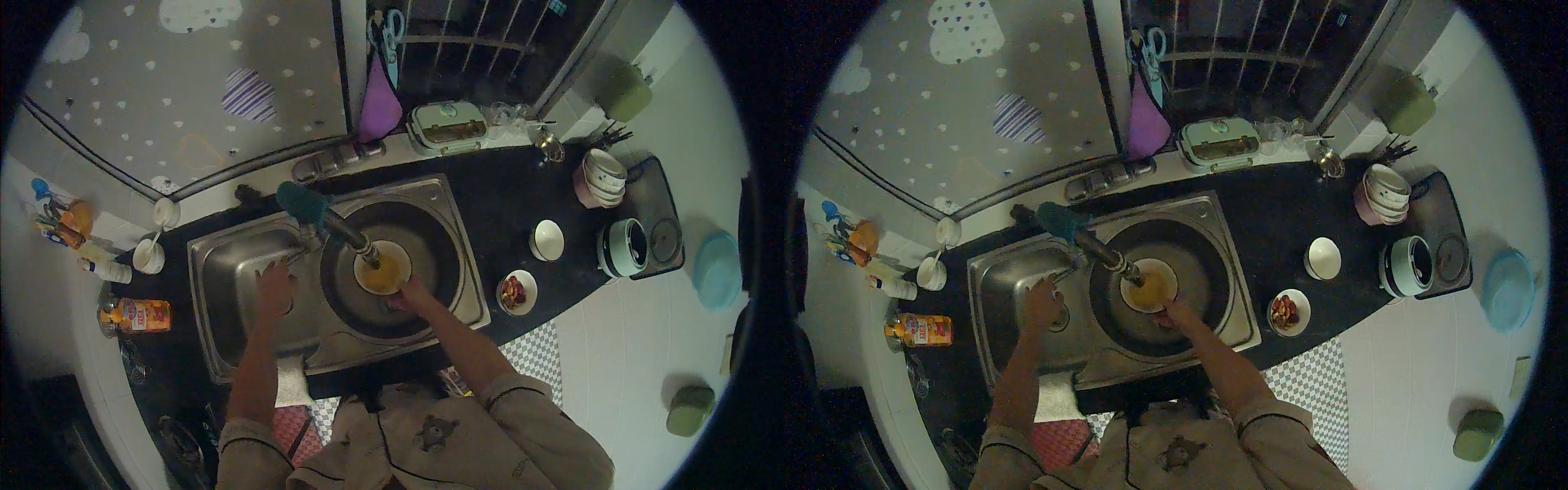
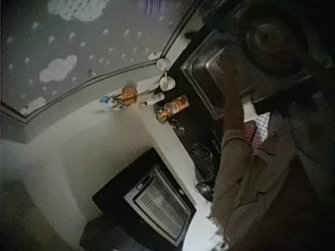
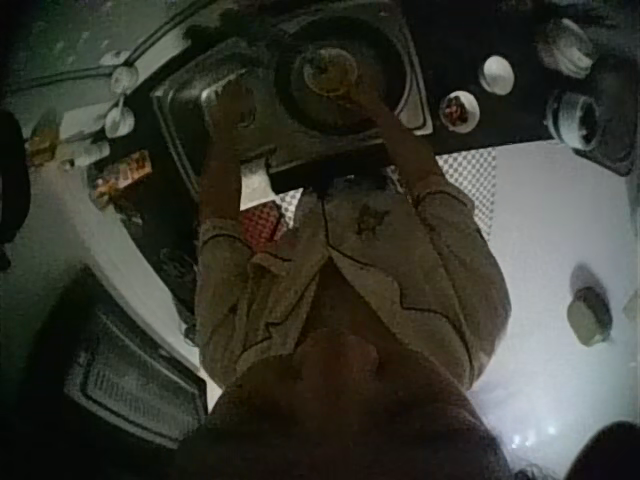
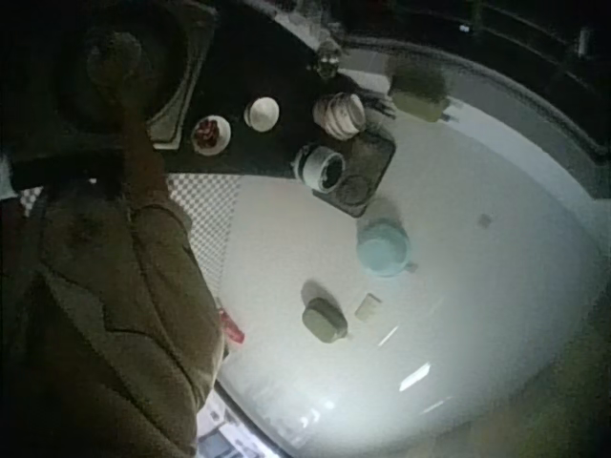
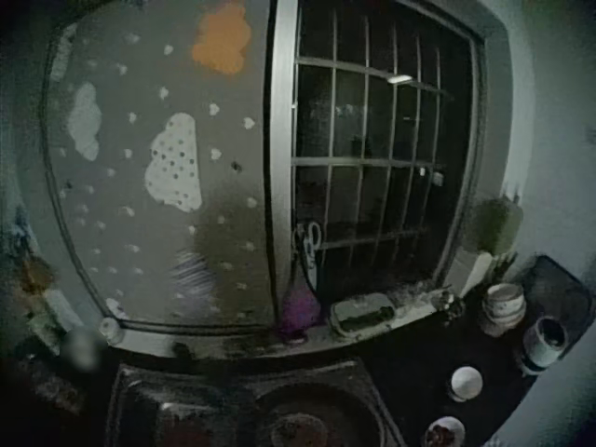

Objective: The person moves containers and bowls around the kitchen counter, then washes a bowl and a small plate under running water at the sink. They rinse the items and place them on the counter.

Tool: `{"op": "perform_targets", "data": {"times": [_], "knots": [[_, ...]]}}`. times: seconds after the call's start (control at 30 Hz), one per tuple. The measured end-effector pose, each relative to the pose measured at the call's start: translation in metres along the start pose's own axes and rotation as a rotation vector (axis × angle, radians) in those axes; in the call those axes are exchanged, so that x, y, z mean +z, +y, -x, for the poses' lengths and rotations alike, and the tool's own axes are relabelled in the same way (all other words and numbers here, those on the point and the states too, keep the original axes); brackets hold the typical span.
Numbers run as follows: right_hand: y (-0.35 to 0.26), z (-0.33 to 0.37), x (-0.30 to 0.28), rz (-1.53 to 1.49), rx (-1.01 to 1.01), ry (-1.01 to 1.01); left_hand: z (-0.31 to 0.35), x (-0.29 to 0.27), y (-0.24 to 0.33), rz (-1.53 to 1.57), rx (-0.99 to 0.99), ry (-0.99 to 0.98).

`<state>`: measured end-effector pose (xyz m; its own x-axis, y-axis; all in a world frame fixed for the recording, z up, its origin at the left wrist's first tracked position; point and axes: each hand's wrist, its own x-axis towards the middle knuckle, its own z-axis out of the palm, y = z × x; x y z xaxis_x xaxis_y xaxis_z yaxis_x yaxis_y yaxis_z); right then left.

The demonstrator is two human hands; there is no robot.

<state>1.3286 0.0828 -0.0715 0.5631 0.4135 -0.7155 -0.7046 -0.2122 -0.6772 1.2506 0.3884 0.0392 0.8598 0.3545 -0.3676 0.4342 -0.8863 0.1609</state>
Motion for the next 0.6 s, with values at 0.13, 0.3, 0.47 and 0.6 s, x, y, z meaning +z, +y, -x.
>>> {"op": "perform_targets", "data": {"times": [0.13, 0.3, 0.47, 0.6], "knots": [[-0.015, 0.019, 0.01, 0.013, 0.042, 0.091, 0.02, 0.053, -0.001, 0.155, 0.174, 0.7], [0.009, 0.002, -0.005, 0.1, -0.098, 0.074, 0.026, 0.144, 0.047, 1.071, 0.178, 0.278], [-0.026, 0.03, 0.004, 0.099, 0.009, 0.086, 0.023, 0.113, 0.113, 1.717, -0.307, -0.556], [0.003, 0.005, -0.011, 0.114, 0.037, 0.028, 0.002, 0.144, 0.107, 1.824, -0.139, -0.611]]}}
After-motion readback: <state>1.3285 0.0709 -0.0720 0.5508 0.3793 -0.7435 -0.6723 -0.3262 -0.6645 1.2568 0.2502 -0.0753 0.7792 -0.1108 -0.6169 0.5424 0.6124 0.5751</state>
